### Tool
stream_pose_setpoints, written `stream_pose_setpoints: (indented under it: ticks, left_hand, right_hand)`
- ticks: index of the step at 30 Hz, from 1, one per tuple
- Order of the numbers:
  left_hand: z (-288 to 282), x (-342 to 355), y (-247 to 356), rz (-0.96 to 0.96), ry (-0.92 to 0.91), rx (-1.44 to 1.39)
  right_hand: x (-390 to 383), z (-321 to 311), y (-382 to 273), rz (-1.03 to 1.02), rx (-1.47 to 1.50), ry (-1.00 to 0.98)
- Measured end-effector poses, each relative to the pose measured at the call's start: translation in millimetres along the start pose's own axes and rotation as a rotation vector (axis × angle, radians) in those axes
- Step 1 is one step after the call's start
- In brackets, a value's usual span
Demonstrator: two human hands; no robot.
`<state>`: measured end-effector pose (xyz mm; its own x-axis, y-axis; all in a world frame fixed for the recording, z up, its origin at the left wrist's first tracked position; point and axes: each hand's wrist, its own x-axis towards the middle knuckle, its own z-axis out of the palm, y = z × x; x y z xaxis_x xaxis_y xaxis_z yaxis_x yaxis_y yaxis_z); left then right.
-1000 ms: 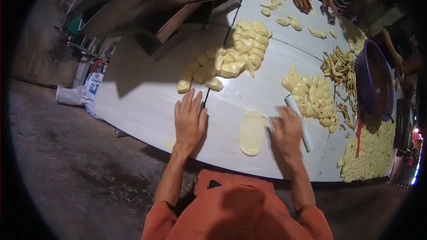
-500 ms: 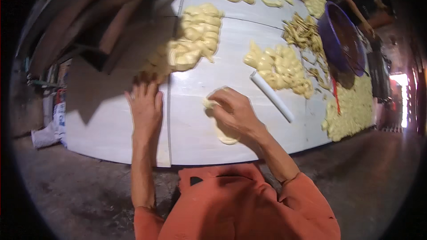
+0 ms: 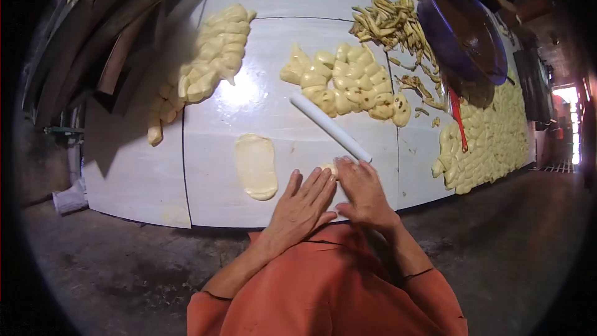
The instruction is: The person flattens dough portions using a rolling pin, spreads chocolate filling onto the flattened dough with a spatula, places banana slices inside, and rolls the dough up by hand.
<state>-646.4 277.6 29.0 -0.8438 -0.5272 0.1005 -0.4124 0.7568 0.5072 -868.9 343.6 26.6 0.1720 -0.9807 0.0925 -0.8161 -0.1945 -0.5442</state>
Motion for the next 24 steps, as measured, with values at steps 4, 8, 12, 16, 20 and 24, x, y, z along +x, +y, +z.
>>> stream_pose_setpoints:
  ticks: [4,8,12,16,20,24]
  left_hand:
    - [34,3,11,-0.157,-0.117,0.208]
    - [24,-3,18,-0.23,-0.099,0.231]
    - [29,-2,28,-0.266,-0.09,0.313]
    - [52,9,45,-0.336,0.02,0.207]
    - [55,13,45,-0.317,0.029,0.217]
    - [38,-2,42,-0.326,0.123,0.178]
  right_hand:
    - [-4,9,19,-0.069,-0.133,-0.171]
    - [-13,-4,42,-0.128,-0.233,-0.19]
    - [-8,-22,52,-0.217,-0.218,-0.174]
    - [22,-40,45,-0.244,-0.057,0.065]
    - [76,-6,66,-0.111,-0.272,0.255]
    - [69,-20,70,-0.083,-0.155,0.202]
